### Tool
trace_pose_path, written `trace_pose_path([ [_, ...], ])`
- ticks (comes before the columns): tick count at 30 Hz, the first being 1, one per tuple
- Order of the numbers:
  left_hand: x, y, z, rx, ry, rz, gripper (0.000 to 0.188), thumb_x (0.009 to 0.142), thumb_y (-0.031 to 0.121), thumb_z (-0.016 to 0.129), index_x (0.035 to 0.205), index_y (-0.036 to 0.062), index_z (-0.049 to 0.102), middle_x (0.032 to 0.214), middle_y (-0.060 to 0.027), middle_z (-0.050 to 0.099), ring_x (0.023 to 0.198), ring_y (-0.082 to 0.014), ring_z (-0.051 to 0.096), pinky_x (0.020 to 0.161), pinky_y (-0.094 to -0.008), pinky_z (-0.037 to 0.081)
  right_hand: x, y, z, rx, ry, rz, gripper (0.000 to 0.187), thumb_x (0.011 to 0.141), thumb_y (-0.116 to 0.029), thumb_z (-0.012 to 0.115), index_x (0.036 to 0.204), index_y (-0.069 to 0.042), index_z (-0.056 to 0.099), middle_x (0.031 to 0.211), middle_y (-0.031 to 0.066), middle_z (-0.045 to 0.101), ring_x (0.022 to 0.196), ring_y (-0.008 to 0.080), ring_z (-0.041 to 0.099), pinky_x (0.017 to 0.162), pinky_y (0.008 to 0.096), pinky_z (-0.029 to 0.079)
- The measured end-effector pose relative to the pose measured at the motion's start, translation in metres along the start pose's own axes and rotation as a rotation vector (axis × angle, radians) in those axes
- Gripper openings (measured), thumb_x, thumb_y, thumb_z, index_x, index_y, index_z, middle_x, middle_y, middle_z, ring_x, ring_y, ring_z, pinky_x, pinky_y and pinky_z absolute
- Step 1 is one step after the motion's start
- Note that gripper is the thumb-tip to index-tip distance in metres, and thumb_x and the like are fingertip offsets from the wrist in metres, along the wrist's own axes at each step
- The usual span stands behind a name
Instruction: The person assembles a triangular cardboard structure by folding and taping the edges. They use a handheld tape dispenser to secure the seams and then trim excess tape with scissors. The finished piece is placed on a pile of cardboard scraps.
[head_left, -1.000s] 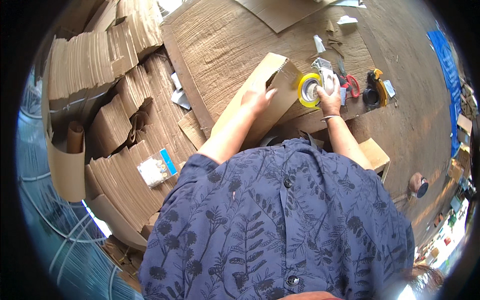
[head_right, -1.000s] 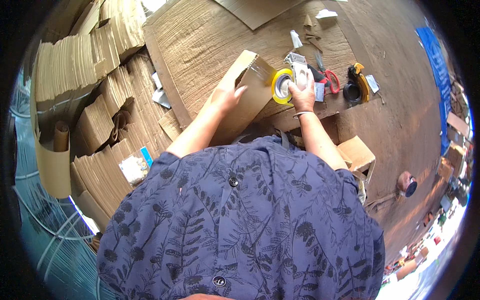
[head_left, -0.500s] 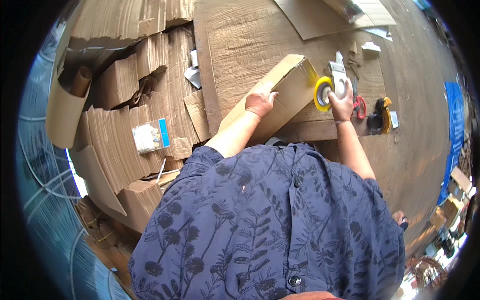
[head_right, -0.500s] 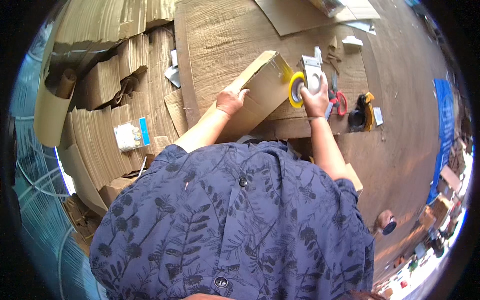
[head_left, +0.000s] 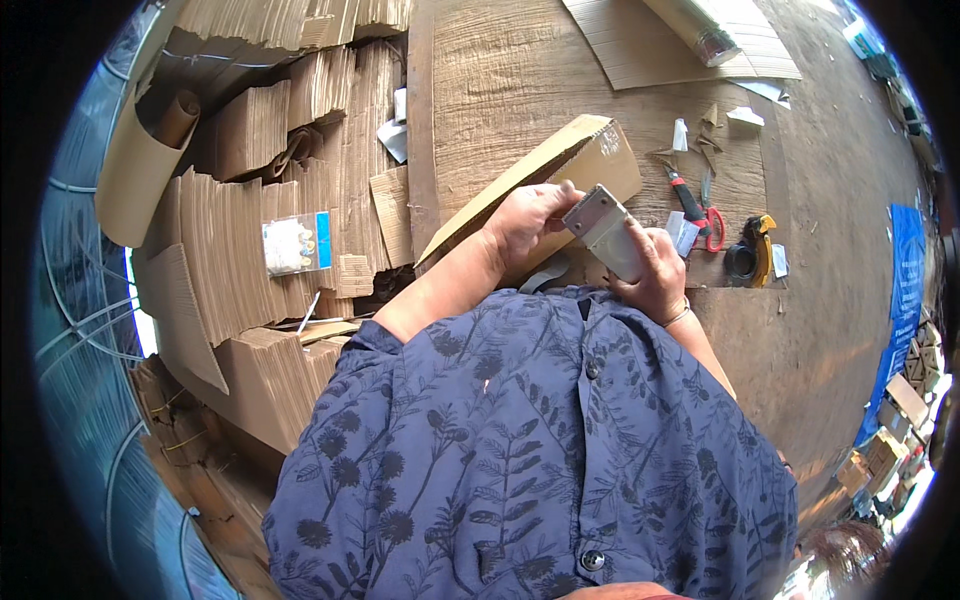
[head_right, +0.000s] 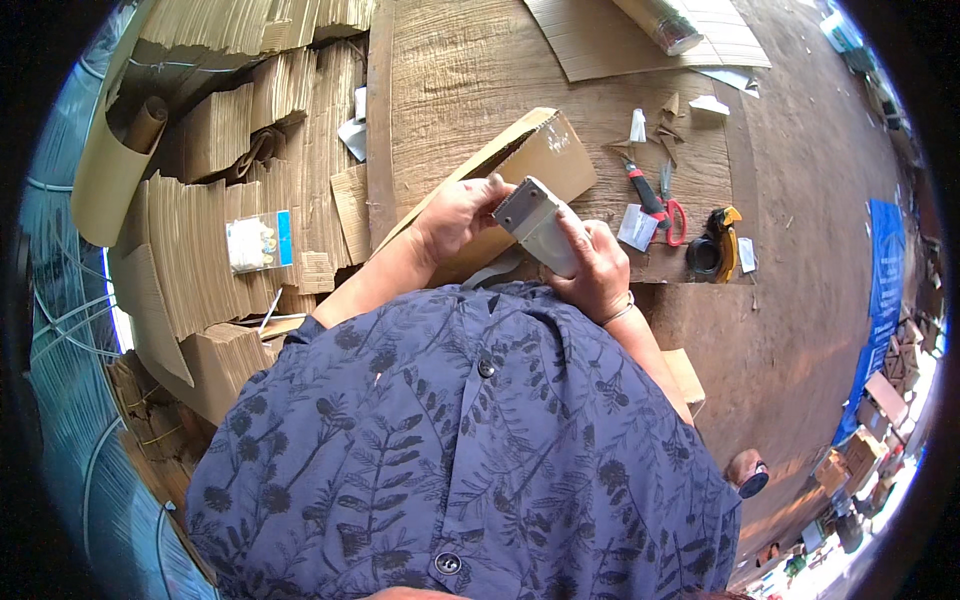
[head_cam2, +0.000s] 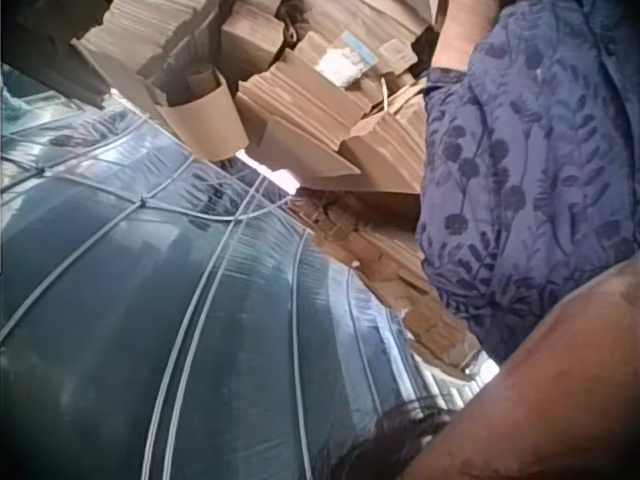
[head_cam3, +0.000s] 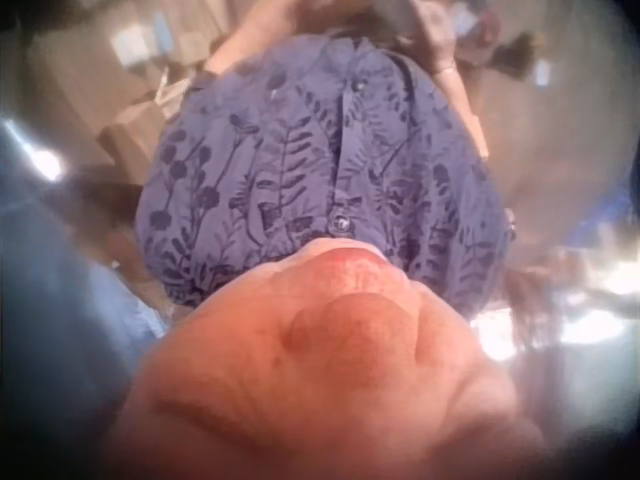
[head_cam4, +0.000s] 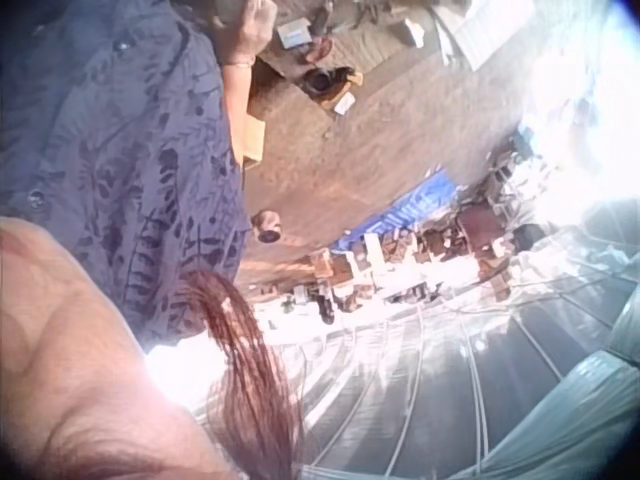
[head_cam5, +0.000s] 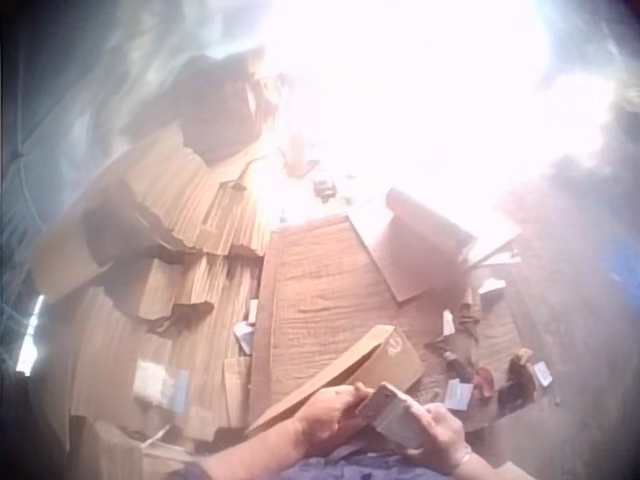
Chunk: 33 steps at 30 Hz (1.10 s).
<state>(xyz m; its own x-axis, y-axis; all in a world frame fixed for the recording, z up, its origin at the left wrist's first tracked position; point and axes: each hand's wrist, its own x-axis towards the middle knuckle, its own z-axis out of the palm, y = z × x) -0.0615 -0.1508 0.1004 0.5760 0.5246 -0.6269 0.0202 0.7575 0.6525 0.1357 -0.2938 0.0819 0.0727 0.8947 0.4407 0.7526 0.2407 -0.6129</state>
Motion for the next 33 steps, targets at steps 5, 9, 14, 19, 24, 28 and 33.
trace_pose_path([
  [5,0.002,-0.012,-0.014,-0.008,-0.026,0.064,0.021,0.094,0.018,0.066,0.106,0.0011,0.070,0.095,-0.0039,0.071,0.083,-0.0125,0.064,0.077,-0.0277,0.051,0.003,-0.012,-0.006,-0.041,-0.097,0.008,0.082,0.059,-0.014,0.080,0.137,-0.012,0.053,0.095,0.0113,0.060,0.080,0.0281,0.063,0.069,0.0366,0.055],
  [9,0.024,-0.007,-0.034,0.177,0.076,0.308,0.011,0.092,0.009,0.065,0.095,0.0001,0.072,0.083,-0.0031,0.069,0.075,-0.0089,0.060,0.069,-0.0238,0.048,0.008,-0.032,-0.008,-0.146,-0.148,0.114,0.086,0.058,-0.018,0.081,0.139,-0.021,0.053,0.087,0.0053,0.058,0.074,0.0235,0.062,0.064,0.0353,0.055],
  [14,0.096,0.038,-0.098,0.291,0.294,0.423,0.007,0.088,0.006,0.068,0.087,0.0007,0.072,0.080,-0.0047,0.070,0.073,-0.0112,0.060,0.069,-0.0271,0.049,-0.017,-0.042,-0.030,-0.279,-0.201,0.284,0.091,0.059,-0.022,0.082,0.144,-0.027,0.047,0.087,0.0035,0.057,0.074,0.0220,0.062,0.062,0.0356,0.055],
  [19,0.141,0.039,-0.140,0.228,0.294,0.285,0.006,0.087,0.011,0.072,0.090,0.0054,0.072,0.081,-0.0027,0.070,0.070,-0.0096,0.059,0.065,-0.0252,0.048,-0.017,-0.049,-0.020,-0.331,-0.301,0.402,0.095,0.060,-0.022,0.080,0.147,-0.029,0.042,0.090,0.0050,0.057,0.078,0.0251,0.063,0.067,0.0387,0.055],
  [24,0.147,0.056,-0.149,0.216,0.216,0.133,0.010,0.086,0.018,0.076,0.091,0.0114,0.072,0.078,0.0022,0.068,0.059,-0.0052,0.050,0.056,-0.0224,0.041,0.004,-0.052,-0.006,-0.332,-0.309,0.457,0.087,0.063,-0.023,0.075,0.145,-0.026,0.045,0.095,0.0090,0.060,0.083,0.0294,0.064,0.070,0.0415,0.056],
  [28,0.156,0.066,-0.149,0.264,0.246,0.183,0.013,0.084,0.019,0.079,0.090,0.0110,0.071,0.079,0.0028,0.067,0.063,-0.0053,0.052,0.058,-0.0225,0.043,0.021,-0.044,0.003,-0.338,-0.294,0.471,0.082,0.064,-0.023,0.073,0.142,-0.024,0.048,0.099,0.0108,0.062,0.087,0.0315,0.065,0.074,0.0421,0.056],
  [33,0.170,0.067,-0.160,0.323,0.268,0.189,0.011,0.085,0.016,0.077,0.091,0.0092,0.071,0.077,0.0018,0.067,0.062,-0.0053,0.052,0.056,-0.0223,0.043,0.031,-0.038,0.011,-0.320,-0.292,0.461,0.083,0.064,-0.023,0.074,0.142,-0.024,0.048,0.098,0.0104,0.062,0.087,0.0308,0.065,0.075,0.0414,0.056],
])
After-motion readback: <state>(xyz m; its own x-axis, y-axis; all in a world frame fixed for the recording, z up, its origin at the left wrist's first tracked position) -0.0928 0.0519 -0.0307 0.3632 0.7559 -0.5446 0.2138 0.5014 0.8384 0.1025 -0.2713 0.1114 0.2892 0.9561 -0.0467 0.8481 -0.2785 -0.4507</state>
